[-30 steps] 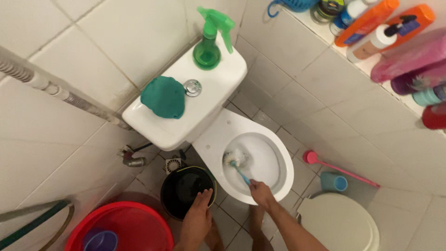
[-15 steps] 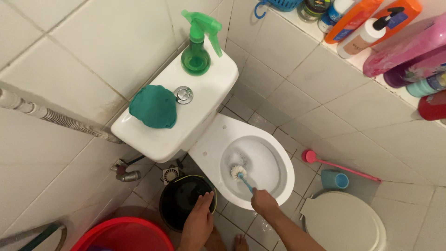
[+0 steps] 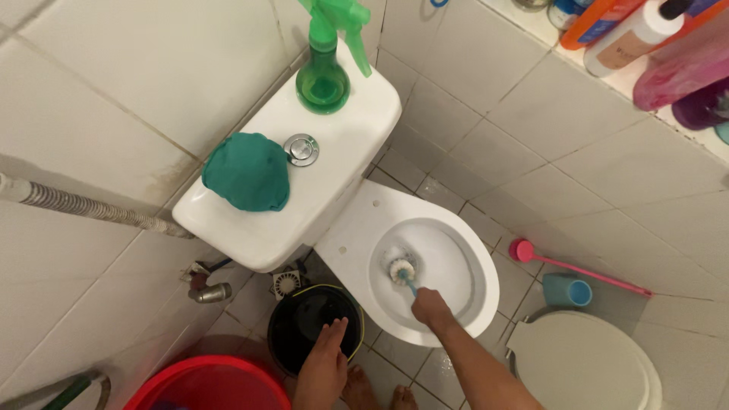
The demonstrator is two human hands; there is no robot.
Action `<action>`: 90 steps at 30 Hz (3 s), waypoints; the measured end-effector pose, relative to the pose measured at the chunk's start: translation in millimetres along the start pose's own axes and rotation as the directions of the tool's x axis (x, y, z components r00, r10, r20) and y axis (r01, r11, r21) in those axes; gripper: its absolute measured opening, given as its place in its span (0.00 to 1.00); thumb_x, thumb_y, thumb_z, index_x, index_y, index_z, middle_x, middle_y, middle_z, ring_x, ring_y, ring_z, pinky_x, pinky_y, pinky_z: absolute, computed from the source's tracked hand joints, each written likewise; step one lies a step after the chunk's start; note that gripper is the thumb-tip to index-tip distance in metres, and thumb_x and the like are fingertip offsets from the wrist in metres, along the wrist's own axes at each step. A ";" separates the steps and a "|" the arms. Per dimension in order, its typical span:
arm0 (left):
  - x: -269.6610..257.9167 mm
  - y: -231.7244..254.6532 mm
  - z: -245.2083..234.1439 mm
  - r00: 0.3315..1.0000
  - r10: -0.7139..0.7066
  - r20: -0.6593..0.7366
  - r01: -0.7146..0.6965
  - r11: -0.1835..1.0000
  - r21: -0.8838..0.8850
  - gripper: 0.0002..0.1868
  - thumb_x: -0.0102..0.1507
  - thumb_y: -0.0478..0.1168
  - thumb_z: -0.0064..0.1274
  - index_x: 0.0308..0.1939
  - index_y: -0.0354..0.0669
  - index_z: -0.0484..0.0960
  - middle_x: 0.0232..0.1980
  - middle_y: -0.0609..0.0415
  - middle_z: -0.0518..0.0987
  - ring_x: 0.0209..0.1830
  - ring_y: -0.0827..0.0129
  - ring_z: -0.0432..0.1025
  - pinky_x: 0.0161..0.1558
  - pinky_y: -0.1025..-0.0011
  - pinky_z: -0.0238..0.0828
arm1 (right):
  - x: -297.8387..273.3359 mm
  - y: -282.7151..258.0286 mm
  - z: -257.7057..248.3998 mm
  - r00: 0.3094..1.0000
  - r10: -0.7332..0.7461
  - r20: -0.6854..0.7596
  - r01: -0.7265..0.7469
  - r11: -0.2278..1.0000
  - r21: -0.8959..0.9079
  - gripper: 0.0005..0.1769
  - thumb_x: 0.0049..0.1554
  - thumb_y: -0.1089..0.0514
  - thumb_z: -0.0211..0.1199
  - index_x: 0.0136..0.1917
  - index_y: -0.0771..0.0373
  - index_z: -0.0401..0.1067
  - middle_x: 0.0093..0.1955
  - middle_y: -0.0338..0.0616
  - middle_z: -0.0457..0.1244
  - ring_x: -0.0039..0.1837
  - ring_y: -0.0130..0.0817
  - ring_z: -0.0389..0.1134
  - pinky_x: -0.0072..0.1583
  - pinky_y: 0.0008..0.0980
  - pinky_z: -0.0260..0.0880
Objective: The person pours water from a black bucket and a blue scoop into a toilet while scrubbing the bowl with a brush.
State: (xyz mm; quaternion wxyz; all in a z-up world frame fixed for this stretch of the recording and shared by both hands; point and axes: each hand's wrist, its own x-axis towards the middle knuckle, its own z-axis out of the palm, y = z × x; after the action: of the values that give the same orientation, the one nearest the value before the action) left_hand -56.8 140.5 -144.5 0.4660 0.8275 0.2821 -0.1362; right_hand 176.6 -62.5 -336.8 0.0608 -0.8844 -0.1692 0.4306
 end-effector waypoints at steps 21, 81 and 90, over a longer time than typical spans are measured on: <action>9.7 -0.1 3.7 1.000 -0.009 0.022 0.010 1.000 -0.017 0.35 0.62 0.29 0.46 0.74 0.46 0.61 0.76 0.44 0.64 0.77 0.46 0.55 0.69 0.59 0.63 | 6.9 -49.1 -20.1 0.955 0.181 0.234 -0.276 0.262 0.925 0.09 0.65 0.59 0.52 0.45 0.67 0.64 0.29 0.42 0.53 0.26 0.31 0.47 0.27 0.35 0.44; -74.0 90.5 40.2 0.987 0.108 -0.121 -0.112 0.993 -0.027 0.34 0.59 0.27 0.47 0.72 0.39 0.64 0.72 0.40 0.68 0.75 0.43 0.58 0.69 0.57 0.62 | -194.4 109.6 -144.9 0.996 0.042 0.083 0.011 0.833 -0.553 0.27 0.62 0.59 0.51 0.75 0.58 0.61 0.57 0.54 0.69 0.58 0.50 0.74 0.55 0.49 0.78; -85.1 101.7 41.9 0.976 0.101 -0.193 -0.110 0.993 -0.037 0.36 0.59 0.27 0.47 0.73 0.42 0.66 0.72 0.41 0.69 0.75 0.43 0.59 0.68 0.58 0.63 | -195.3 103.3 -115.3 0.986 -0.063 0.152 0.128 0.877 -0.464 0.20 0.61 0.59 0.51 0.66 0.59 0.68 0.60 0.54 0.68 0.62 0.50 0.71 0.61 0.49 0.73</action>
State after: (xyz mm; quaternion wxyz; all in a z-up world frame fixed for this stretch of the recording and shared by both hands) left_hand -63.2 34.7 -54.5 0.4628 0.8393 0.2842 -0.0245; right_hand 180.7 -223.5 -146.6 -0.1464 -0.8327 -0.3161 0.4304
